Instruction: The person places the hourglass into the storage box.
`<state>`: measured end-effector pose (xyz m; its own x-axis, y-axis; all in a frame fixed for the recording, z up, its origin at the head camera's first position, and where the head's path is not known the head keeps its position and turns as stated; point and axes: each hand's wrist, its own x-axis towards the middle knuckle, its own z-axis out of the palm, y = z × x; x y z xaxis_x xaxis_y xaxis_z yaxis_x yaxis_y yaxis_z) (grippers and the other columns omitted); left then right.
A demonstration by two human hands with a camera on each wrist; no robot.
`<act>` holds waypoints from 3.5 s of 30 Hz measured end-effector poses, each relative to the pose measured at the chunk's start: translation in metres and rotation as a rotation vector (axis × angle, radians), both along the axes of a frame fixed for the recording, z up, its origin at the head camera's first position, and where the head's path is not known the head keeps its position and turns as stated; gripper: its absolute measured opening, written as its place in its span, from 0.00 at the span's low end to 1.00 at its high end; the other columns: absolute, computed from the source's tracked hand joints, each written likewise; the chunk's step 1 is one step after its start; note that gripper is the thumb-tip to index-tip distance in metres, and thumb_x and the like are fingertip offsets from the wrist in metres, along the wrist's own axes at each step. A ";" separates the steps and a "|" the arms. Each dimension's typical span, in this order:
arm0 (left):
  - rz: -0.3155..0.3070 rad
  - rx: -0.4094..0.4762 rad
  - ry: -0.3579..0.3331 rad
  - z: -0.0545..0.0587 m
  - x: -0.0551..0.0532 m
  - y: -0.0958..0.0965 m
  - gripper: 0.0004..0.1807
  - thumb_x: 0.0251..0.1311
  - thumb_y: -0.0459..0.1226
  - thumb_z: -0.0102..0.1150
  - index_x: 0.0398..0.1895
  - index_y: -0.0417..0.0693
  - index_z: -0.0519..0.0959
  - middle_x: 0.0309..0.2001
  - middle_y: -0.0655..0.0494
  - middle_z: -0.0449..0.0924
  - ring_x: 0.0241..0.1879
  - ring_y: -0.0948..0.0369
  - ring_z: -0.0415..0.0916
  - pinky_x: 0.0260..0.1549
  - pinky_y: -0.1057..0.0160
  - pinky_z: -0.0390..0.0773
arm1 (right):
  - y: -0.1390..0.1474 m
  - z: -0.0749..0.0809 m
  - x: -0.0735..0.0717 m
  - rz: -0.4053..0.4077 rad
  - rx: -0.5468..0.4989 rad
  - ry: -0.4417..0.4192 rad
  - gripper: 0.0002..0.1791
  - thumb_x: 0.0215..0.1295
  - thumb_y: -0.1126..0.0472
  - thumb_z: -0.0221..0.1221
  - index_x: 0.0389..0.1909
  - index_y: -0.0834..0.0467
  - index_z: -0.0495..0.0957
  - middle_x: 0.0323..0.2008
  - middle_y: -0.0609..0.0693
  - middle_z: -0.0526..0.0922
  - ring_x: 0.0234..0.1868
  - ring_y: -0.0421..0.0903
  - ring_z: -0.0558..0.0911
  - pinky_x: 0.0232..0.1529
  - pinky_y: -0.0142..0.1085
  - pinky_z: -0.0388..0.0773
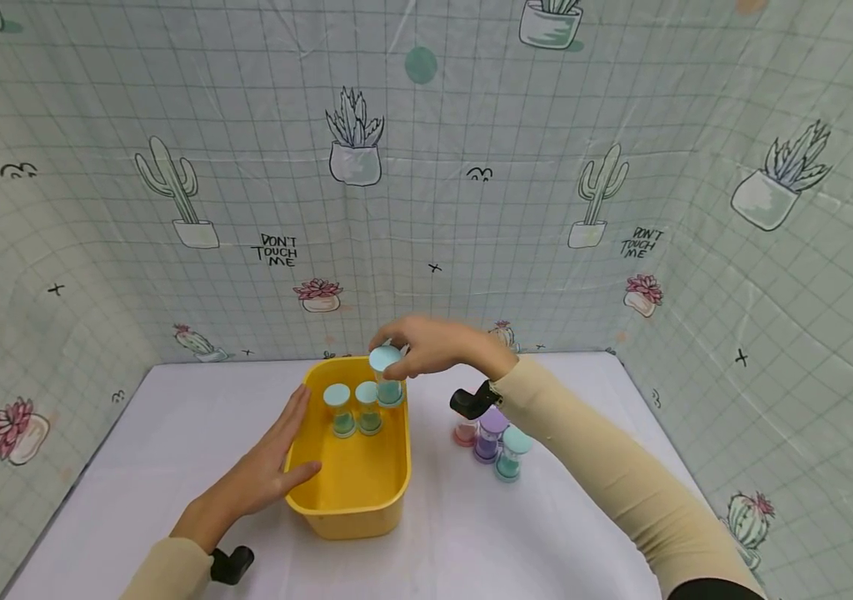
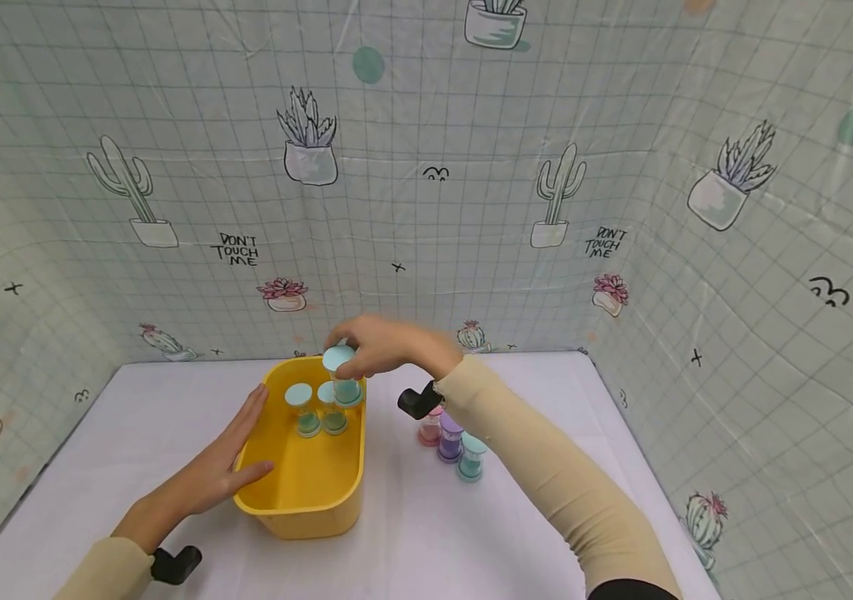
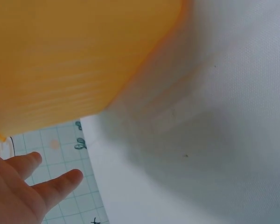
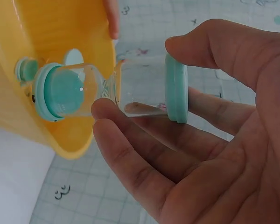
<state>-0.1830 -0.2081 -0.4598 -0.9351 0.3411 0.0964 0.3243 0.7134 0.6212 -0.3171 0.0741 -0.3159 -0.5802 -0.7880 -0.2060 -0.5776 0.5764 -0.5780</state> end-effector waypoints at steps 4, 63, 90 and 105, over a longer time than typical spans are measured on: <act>-0.009 0.012 -0.012 0.000 0.001 -0.001 0.54 0.69 0.55 0.56 0.84 0.45 0.36 0.85 0.44 0.31 0.81 0.36 0.41 0.73 0.27 0.50 | -0.014 -0.011 0.003 0.041 0.006 0.009 0.27 0.67 0.53 0.64 0.65 0.55 0.77 0.59 0.56 0.84 0.48 0.46 0.86 0.46 0.35 0.86; 0.041 0.032 -0.102 0.003 0.002 0.000 0.52 0.69 0.58 0.55 0.85 0.54 0.38 0.84 0.39 0.39 0.81 0.34 0.39 0.70 0.23 0.48 | -0.088 -0.103 0.012 -0.028 0.107 -0.099 0.27 0.68 0.57 0.68 0.67 0.53 0.78 0.62 0.51 0.82 0.52 0.41 0.81 0.59 0.34 0.81; 0.039 0.105 -0.086 -0.005 0.001 0.000 0.53 0.66 0.56 0.58 0.85 0.55 0.39 0.84 0.38 0.32 0.80 0.31 0.38 0.68 0.20 0.47 | -0.070 -0.088 0.005 0.012 0.015 -0.240 0.25 0.68 0.60 0.67 0.66 0.53 0.79 0.64 0.58 0.82 0.59 0.49 0.85 0.50 0.35 0.86; 0.050 0.298 0.004 -0.022 0.003 0.004 0.46 0.64 0.48 0.61 0.82 0.51 0.53 0.83 0.36 0.37 0.79 0.30 0.42 0.68 0.21 0.50 | 0.022 -0.044 -0.003 -0.090 -0.197 -0.135 0.31 0.70 0.56 0.65 0.71 0.59 0.72 0.66 0.62 0.79 0.64 0.58 0.81 0.59 0.43 0.84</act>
<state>-0.1804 -0.2045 -0.4814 -0.9493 0.2510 0.1893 0.2966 0.5153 0.8041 -0.3196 0.0962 -0.3601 -0.6275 -0.7670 -0.1337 -0.4392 0.4905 -0.7527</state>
